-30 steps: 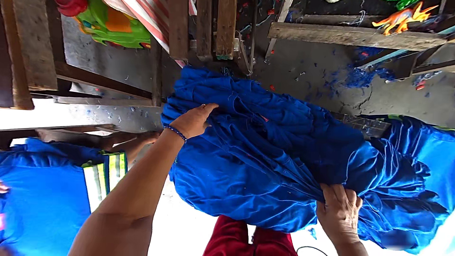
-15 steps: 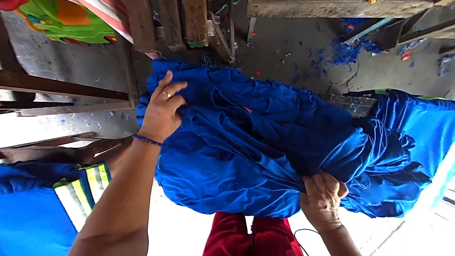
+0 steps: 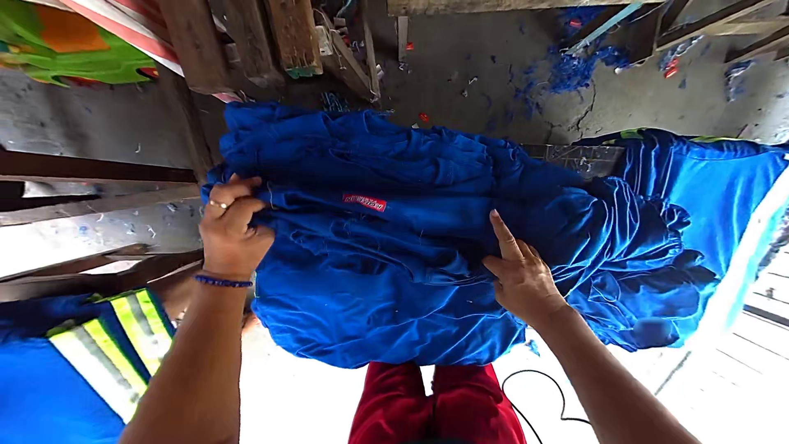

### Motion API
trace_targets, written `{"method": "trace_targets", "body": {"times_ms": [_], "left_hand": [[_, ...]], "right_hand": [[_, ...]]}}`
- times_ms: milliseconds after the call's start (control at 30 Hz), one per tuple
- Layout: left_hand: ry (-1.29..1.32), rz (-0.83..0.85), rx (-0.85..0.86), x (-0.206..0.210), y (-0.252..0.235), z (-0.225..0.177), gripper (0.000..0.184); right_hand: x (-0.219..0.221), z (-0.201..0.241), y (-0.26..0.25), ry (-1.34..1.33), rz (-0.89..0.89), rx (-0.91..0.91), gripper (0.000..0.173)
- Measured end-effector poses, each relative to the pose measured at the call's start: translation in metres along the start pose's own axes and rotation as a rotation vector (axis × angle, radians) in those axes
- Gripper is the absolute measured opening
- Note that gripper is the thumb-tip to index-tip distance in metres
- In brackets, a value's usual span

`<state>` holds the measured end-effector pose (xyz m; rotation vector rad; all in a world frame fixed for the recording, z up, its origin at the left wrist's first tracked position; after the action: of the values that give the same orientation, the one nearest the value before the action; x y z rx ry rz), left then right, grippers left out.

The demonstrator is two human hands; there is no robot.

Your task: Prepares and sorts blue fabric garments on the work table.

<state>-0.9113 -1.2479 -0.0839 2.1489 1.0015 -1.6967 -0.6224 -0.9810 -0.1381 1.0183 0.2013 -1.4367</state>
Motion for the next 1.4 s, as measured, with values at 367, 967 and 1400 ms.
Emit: {"method": "trace_targets", "body": {"times_ms": [367, 967, 1400], "left_hand": [[0.022, -0.134, -0.140, -0.028, 0.049, -0.008, 0.018], [-0.041, 0.837, -0.253, 0.126, -0.075, 0.024, 0.098], [-0.031, -0.003, -0.211, -0.001, 0.075, -0.005, 0.014]], "right_hand": [[-0.038, 0.011, 0.032, 0.014, -0.399, -0.218, 0.024], [-0.011, 0.012, 0.052, 0.030, -0.346, -0.015, 0.034], [-0.046, 0.010, -0.004, 0.076, -0.274, -0.071, 0.028]]}}
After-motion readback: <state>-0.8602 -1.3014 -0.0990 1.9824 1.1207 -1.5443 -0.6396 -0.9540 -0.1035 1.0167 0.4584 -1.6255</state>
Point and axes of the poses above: each hand's wrist, its own y-axis away from the middle knuckle, its own x-axis out of the palm, z = x × y, the point moved 10 cm from there along -y, towards the middle knuckle, and after that the axes turned 12 degrees about -y, right-handed, at the moved point
